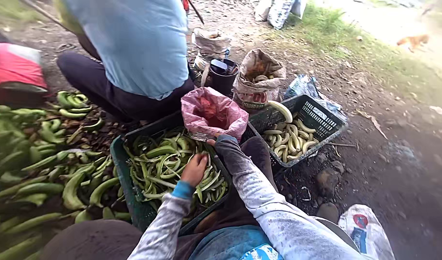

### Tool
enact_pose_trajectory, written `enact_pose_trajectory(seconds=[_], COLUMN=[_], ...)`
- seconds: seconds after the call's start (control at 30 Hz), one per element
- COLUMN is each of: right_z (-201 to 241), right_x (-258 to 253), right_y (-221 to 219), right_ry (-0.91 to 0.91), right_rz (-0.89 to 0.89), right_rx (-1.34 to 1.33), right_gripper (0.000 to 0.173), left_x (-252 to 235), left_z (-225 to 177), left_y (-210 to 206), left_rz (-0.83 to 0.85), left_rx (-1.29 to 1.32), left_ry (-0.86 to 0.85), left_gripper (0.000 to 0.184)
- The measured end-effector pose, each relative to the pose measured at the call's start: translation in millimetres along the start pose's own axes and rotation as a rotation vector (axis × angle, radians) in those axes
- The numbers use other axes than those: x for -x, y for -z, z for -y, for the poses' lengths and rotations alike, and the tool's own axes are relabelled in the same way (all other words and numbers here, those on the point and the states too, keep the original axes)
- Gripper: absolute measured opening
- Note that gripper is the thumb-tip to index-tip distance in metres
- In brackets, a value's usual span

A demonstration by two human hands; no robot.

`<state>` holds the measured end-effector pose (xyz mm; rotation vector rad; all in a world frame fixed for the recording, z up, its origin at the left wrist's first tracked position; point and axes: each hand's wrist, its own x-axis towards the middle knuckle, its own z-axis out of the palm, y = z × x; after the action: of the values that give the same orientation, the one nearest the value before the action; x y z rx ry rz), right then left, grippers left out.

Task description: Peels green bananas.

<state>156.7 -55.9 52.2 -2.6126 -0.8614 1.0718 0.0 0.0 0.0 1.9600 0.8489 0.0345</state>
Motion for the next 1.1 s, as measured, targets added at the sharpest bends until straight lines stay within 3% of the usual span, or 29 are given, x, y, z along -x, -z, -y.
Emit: enact_pose_trajectory(seconds=[0.07, 0.17, 0.33, 0.47, 0.5, 0.57, 0.63, 0.67, 0.8, 0.87, 0.93, 1.0, 1.1], right_z=[-23, -2, 19, 28, 26, 12, 19, 18, 25, 8, 9, 6, -1], right_x=[-56, -54, -46, -36, -38, -65, -69, -79, -39, -53, -40, -43, -61], right_y=[-53, -38, -46, -39, -40, -54, -39, -40, 17, 17, 27, 26, 15], right_ry=[0.251, 0.187, 0.192, 0.262, 0.327, 0.557, 0.521, 0.572, 0.500, 0.547, 0.411, 0.386, 0.459], right_rz=[-0.371, -0.095, -0.077, -0.103, -0.164, -0.458, -0.409, -0.515, -0.285, -0.358, -0.213, -0.238, -0.309], right_rx=[-0.075, -0.070, -0.032, 0.021, 0.031, 0.037, 0.079, 0.061, 0.171, 0.096, -0.002, -0.157, -0.281], right_gripper=[0.061, 0.063, 0.063, 0.062, 0.063, 0.061, 0.064, 0.063, 0.061, 0.060, 0.056, 0.053, 0.050], left_x=[5, 25, 36, 43, 46, 50, 52, 52, 49, 53, 58, 58, 47], left_z=[50, 109, 136, 143, 145, 143, 139, 138, 128, 124, 120, 121, 133], left_y=[-1, -20, -29, -7, 1, 14, 20, 19, 28, 35, 41, 47, 48], left_rz=[0.222, 0.292, 0.165, 0.110, 0.082, 0.046, 0.009, -0.015, -0.200, -0.404, -0.607, -0.683, -0.732], left_rx=[-0.431, -0.762, -0.914, -0.757, -0.683, -0.547, -0.401, -0.337, -0.046, 0.174, 0.378, 0.474, 0.535], left_ry=[0.180, 0.287, 0.327, 0.335, 0.350, 0.360, 0.328, 0.303, 0.224, 0.101, -0.064, -0.141, -0.111], left_gripper=[0.046, 0.059, 0.075, 0.063, 0.061, 0.062, 0.061, 0.061, 0.055, 0.046, 0.038, 0.036, 0.033])
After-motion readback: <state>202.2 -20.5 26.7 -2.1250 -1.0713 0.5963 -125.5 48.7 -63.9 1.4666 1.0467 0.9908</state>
